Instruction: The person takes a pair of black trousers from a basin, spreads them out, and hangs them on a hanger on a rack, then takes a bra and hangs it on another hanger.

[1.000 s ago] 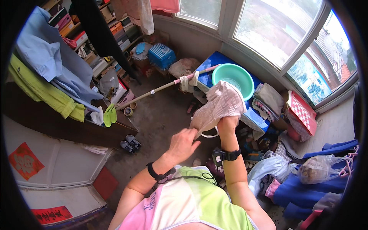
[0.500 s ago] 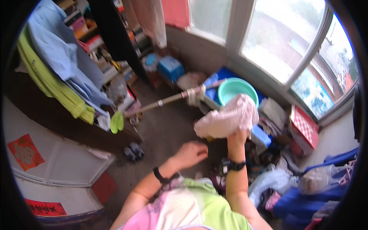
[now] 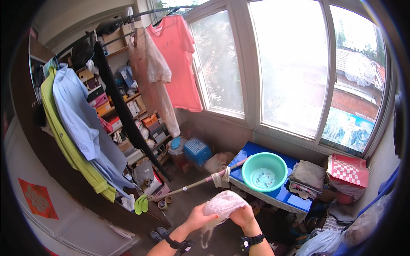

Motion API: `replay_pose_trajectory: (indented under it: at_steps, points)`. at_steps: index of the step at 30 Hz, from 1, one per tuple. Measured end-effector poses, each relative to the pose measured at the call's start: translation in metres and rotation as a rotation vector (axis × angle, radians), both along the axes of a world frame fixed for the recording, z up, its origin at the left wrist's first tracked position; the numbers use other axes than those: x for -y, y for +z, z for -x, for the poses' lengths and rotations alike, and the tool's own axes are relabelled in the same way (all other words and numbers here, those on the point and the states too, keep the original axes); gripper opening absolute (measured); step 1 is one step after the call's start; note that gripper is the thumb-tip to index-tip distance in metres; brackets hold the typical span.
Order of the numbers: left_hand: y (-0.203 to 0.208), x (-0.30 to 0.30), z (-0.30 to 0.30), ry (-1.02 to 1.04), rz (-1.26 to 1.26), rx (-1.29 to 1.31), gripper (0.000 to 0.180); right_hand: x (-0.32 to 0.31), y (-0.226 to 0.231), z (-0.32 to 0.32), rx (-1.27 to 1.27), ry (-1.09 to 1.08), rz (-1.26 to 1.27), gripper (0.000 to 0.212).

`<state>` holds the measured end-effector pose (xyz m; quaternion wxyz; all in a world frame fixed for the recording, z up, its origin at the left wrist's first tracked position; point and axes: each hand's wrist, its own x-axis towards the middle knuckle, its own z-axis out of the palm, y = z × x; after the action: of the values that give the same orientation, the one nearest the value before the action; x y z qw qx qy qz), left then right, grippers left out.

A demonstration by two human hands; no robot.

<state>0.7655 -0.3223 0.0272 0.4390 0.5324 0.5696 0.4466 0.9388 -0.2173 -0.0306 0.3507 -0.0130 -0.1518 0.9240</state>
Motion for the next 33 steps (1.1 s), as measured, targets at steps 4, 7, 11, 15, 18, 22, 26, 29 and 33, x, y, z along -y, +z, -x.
replay_pose_trajectory:
  at_steps: [4,7,11,15,18,22,26,29,33]
  points:
    - [0.013,-0.023,-0.007,0.208,-0.037,-0.32,0.045,-0.01,-0.09,0.003,0.046,0.163,0.093,0.056]
    - [0.019,-0.03,-0.011,0.243,-0.01,-0.386,0.04,0.005,-0.034,-0.008,-0.035,0.193,0.111,0.06]
    - [0.023,-0.044,-0.013,0.281,-0.028,-0.446,0.032,-0.015,-0.015,-0.016,-0.085,0.255,0.091,0.063]
    - [0.015,-0.074,0.0,0.29,-0.321,-0.679,0.028,-0.051,-0.029,0.007,0.754,0.241,-0.462,0.059]
    - [0.023,-0.083,0.018,0.355,-0.162,-0.563,0.029,-0.078,-0.018,0.023,0.347,0.03,-0.344,0.046]
    - [0.013,-0.102,0.058,0.267,0.103,-0.029,0.027,-0.119,0.007,0.032,0.253,0.091,-0.292,0.042]
    - [0.021,-0.123,0.09,-0.005,0.162,-0.154,0.035,-0.154,0.029,0.064,0.185,0.112,-0.344,0.05]
    - [0.05,-0.157,0.081,0.151,-0.131,-0.147,0.028,-0.182,0.057,0.079,-0.091,0.182,-0.254,0.057]
    - [0.062,-0.192,0.089,0.308,-0.234,0.181,0.025,-0.206,0.04,0.101,-0.009,0.471,-0.156,0.077]
